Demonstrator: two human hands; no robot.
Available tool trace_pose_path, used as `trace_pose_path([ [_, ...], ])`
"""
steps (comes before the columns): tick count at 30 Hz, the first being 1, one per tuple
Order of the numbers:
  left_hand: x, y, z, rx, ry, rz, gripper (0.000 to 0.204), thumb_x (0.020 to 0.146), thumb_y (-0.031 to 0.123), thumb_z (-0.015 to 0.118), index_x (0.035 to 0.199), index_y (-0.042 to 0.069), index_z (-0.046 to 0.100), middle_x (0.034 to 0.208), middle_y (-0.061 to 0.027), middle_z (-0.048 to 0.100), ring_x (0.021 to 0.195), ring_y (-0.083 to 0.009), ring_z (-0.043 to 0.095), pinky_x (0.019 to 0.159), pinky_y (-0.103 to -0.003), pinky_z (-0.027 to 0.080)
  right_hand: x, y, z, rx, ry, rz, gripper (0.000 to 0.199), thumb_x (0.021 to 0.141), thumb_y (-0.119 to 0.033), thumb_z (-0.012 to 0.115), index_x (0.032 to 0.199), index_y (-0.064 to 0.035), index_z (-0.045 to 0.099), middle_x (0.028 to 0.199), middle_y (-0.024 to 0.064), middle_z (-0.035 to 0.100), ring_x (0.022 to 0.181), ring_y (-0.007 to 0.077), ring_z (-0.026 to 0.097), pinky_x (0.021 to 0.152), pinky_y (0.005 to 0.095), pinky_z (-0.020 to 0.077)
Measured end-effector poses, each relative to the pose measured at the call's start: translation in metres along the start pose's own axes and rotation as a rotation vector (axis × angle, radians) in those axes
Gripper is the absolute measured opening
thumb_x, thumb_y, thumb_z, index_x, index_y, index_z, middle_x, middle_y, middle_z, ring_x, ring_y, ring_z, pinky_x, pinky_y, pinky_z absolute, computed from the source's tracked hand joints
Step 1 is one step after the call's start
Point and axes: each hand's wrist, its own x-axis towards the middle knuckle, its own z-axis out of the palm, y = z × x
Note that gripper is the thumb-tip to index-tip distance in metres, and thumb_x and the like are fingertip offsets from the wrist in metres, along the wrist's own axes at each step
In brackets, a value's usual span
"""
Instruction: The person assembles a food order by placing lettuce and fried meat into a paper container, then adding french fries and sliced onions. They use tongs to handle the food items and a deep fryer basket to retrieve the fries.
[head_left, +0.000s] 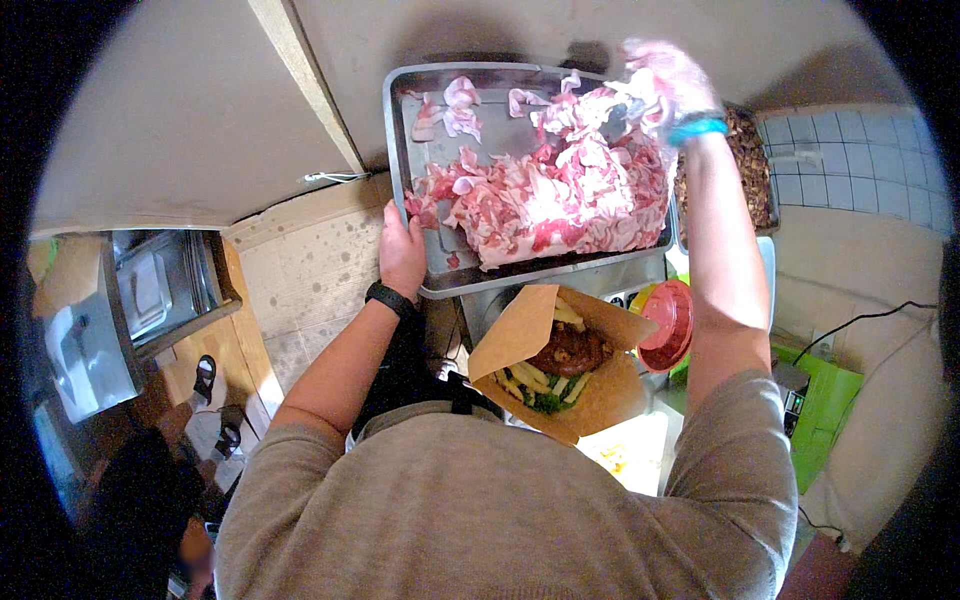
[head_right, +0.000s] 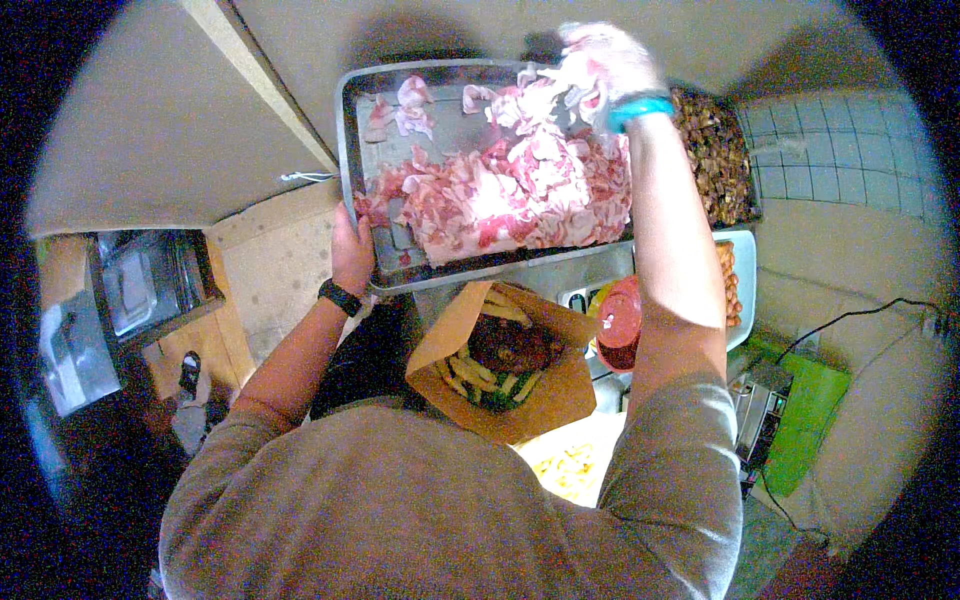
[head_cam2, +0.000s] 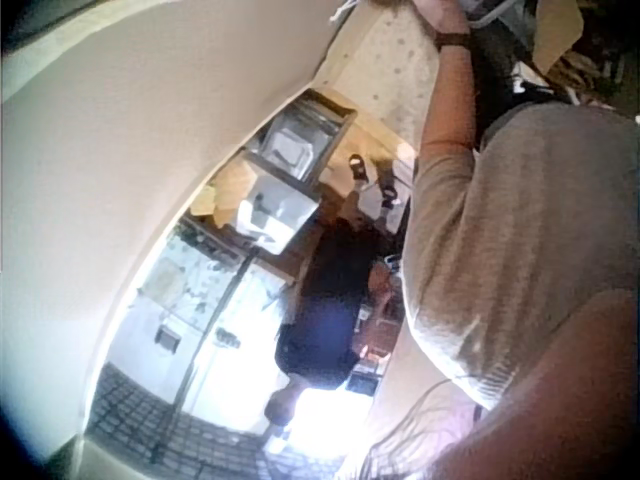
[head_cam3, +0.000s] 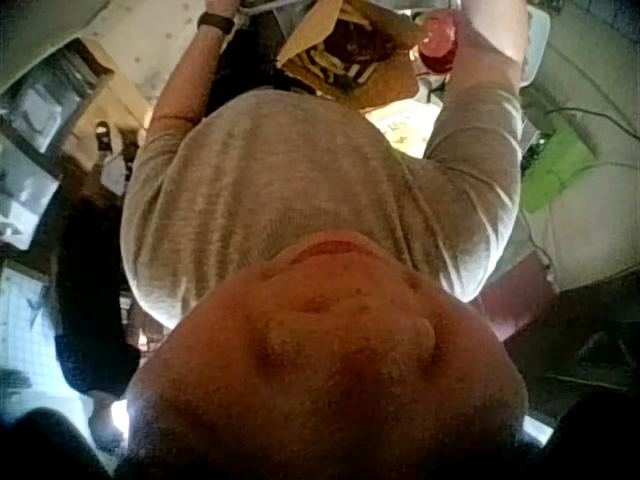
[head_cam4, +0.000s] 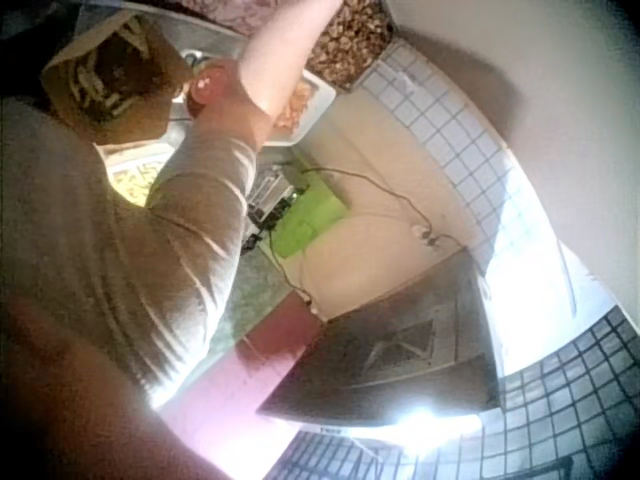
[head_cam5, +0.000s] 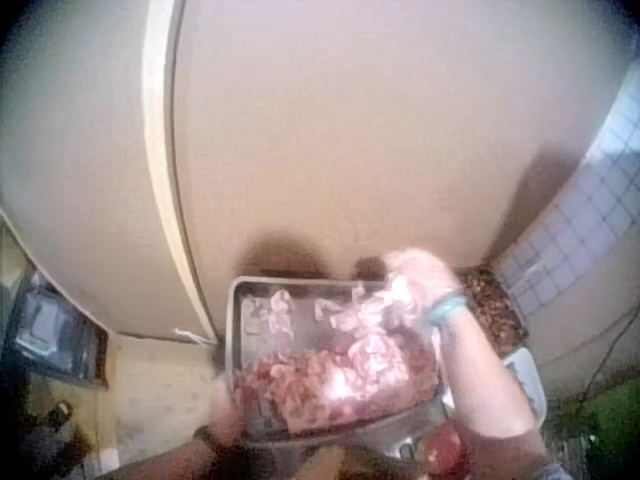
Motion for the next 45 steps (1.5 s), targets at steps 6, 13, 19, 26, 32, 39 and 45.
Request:
trace_pose_path([
  [6, 0.000, 0.005, -0.001, -0.134, -0.011, 0.018, 0.034, 0.083, 0.008, 0.043, 0.114, -0.001, 0.032, 0.085, -0.0241, 0.055, 0.078, -0.0409, 0.053, 0.064, -0.044, 0.042, -0.031, -0.073, 0.030, 0.288, 0.143, 0.281, 0.024, 0.074, -0.022, 0.054, 0.088, -0.0026, 0.052, 0.078, 0.0094, 0.056, 0.058, 0.0186, 0.058, 0.040, 0.0280, 0.0482],
  [13, 0.002, 0.001, 0.001, -0.075, 0.004, 0.008, 0.034, 0.083, 0.009, 0.043, 0.114, -0.001, 0.032, 0.085, -0.0242, 0.055, 0.079, -0.0402, 0.053, 0.065, -0.045, 0.042, -0.025, 0.162, 0.022, -1.637, -0.304, 0.129, 0.050, 0.075, -0.047, 0.042, 0.114, -0.0162, 0.049, 0.116, 0.0118, 0.050, 0.106, 0.0297, 0.047, 0.091, 0.0380, 0.0363],
  [19, 0.000, 0.003, -0.002, -0.078, -0.022, -0.049, 0.035, 0.082, 0.010, 0.044, 0.113, -0.002, 0.033, 0.085, -0.0257, 0.055, 0.079, -0.0405, 0.053, 0.066, -0.045, 0.042, 0.002, 0.141, 0.014, -1.582, -0.360, 0.196, 0.032, 0.077, -0.025, 0.045, 0.097, -0.0044, 0.059, 0.100, 0.0142, 0.058, 0.090, 0.0290, 0.057, 0.078, 0.0371, 0.0441],
  [26, 0.000, -0.010, 0.004, -0.197, -0.008, -0.021, 0.034, 0.082, 0.010, 0.044, 0.112, -0.003, 0.034, 0.091, -0.0257, 0.054, 0.083, -0.0398, 0.052, 0.070, -0.042, 0.041, -0.045, 0.018, -0.037, 0.312, 0.314, 0.236, 0.030, 0.077, -0.017, 0.053, 0.105, -0.0055, 0.053, 0.086, 0.0077, 0.056, 0.065, 0.0138, 0.054, 0.055, 0.0255, 0.0495],
  [32, 0.001, -0.014, 0.007, -0.120, -0.003, -0.013, 0.031, 0.082, 0.009, 0.044, 0.110, -0.001, 0.037, 0.094, -0.0214, 0.053, 0.086, -0.0370, 0.052, 0.074, -0.039, 0.041, -0.078, -0.104, -0.059, -0.894, 0.321, -0.147, 0.039, 0.076, -0.024, 0.057, 0.111, -0.0097, 0.048, 0.101, 0.0063, 0.053, 0.083, 0.0182, 0.054, 0.071, 0.0290, 0.0482],
  [39, 0.004, 0.001, 0.005, -0.035, -0.008, 0.085, 0.029, 0.081, 0.008, 0.046, 0.108, -0.001, 0.040, 0.093, -0.0187, 0.054, 0.086, -0.0316, 0.053, 0.077, -0.037, 0.040, -0.189, -0.094, -0.085, 0.016, 0.195, -0.192, 0.021, 0.071, -0.012, 0.062, 0.091, -0.0075, 0.056, 0.086, 0.0086, 0.056, 0.065, 0.0171, 0.053, 0.057, 0.0265, 0.0474],
  [45, 0.008, -0.015, 0.009, -0.106, 0.009, 0.205, 0.025, 0.081, 0.010, 0.048, 0.101, -0.003, 0.042, 0.089, -0.0161, 0.052, 0.083, -0.0261, 0.051, 0.076, -0.034, 0.039, -0.299, -0.064, -0.083, -0.090, 0.252, 0.169, 0.024, 0.073, -0.016, 0.057, 0.094, -0.0060, 0.053, 0.087, 0.0050, 0.056, 0.073, 0.0141, 0.056, 0.060, 0.0249, 0.0499],
])
